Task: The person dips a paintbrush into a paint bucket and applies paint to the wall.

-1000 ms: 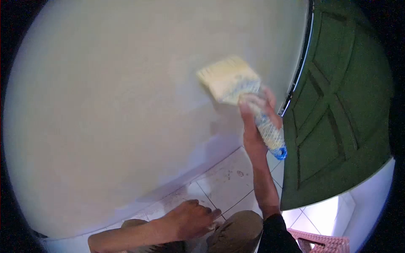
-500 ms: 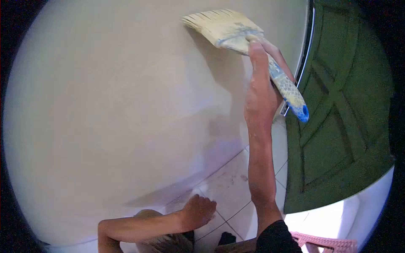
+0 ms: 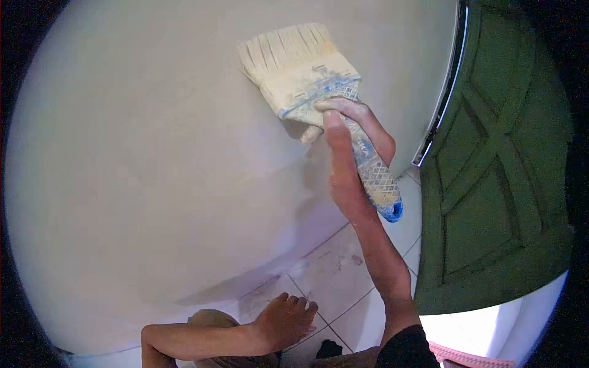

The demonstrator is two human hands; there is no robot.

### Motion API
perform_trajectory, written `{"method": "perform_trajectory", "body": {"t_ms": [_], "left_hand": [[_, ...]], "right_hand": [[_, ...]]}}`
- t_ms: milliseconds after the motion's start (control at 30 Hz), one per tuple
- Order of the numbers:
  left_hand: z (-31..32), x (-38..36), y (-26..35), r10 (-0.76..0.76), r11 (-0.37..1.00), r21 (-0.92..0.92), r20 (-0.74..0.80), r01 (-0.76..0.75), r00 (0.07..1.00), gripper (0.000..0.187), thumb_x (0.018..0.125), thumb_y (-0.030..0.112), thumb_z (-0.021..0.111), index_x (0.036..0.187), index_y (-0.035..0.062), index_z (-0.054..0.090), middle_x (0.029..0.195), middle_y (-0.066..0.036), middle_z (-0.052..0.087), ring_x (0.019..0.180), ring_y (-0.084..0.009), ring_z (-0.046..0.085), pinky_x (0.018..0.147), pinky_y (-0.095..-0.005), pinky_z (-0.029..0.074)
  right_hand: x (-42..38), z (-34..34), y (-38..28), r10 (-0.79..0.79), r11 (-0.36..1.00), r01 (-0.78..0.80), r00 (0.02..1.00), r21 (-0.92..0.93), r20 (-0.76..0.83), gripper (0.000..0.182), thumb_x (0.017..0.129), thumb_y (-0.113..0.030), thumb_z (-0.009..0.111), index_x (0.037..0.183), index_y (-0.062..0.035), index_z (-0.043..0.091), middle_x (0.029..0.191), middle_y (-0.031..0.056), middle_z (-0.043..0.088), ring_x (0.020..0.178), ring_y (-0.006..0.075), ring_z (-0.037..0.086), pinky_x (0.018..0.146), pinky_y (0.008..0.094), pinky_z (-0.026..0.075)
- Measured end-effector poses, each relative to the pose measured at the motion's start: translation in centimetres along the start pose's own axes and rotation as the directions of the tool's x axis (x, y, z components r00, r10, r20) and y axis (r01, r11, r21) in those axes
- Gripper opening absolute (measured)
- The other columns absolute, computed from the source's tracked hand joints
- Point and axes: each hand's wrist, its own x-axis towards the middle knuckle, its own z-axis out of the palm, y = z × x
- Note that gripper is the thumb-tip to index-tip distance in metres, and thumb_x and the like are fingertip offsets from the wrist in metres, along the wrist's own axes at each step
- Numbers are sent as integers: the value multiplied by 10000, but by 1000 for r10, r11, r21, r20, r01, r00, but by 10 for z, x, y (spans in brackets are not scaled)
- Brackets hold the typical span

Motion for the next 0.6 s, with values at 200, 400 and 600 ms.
{"method": "perform_trajectory", "body": {"t_ms": [200, 400, 600], "left_hand": [[-2, 1, -4, 95, 988, -143, 205, -67, 974, 564, 935, 431, 531, 1271, -21, 503, 1004, -180, 625, 982, -317, 621, 885, -414, 473], [-23, 11, -17, 128, 946, -323, 466, 34, 875, 671, 962, 562, 410, 1303, -12, 479, 1087, -228, 619, 1002, -396, 603, 905, -464, 487], [-10, -3, -26, 128, 922, -388, 288, -6, 949, 588, 963, 507, 458, 1129, -52, 530, 927, -250, 645, 925, -421, 630, 844, -492, 505]], "right_hand": [[-17, 0, -2, 90, 960, -104, 994, 259, 68, 136, 927, -55, 562, 1003, 32, 633, 1020, 139, 616, 748, 132, 635, 665, 260, 514], [-42, -2, 3, 195, 926, -231, 970, 299, 146, 129, 927, -45, 553, 997, 31, 630, 1014, 120, 621, 722, 125, 628, 642, 272, 517], [-74, -5, -2, 233, 965, -245, 965, 94, 121, 107, 951, -39, 497, 978, 3, 592, 946, 124, 603, 733, 134, 584, 721, 282, 476]]}}
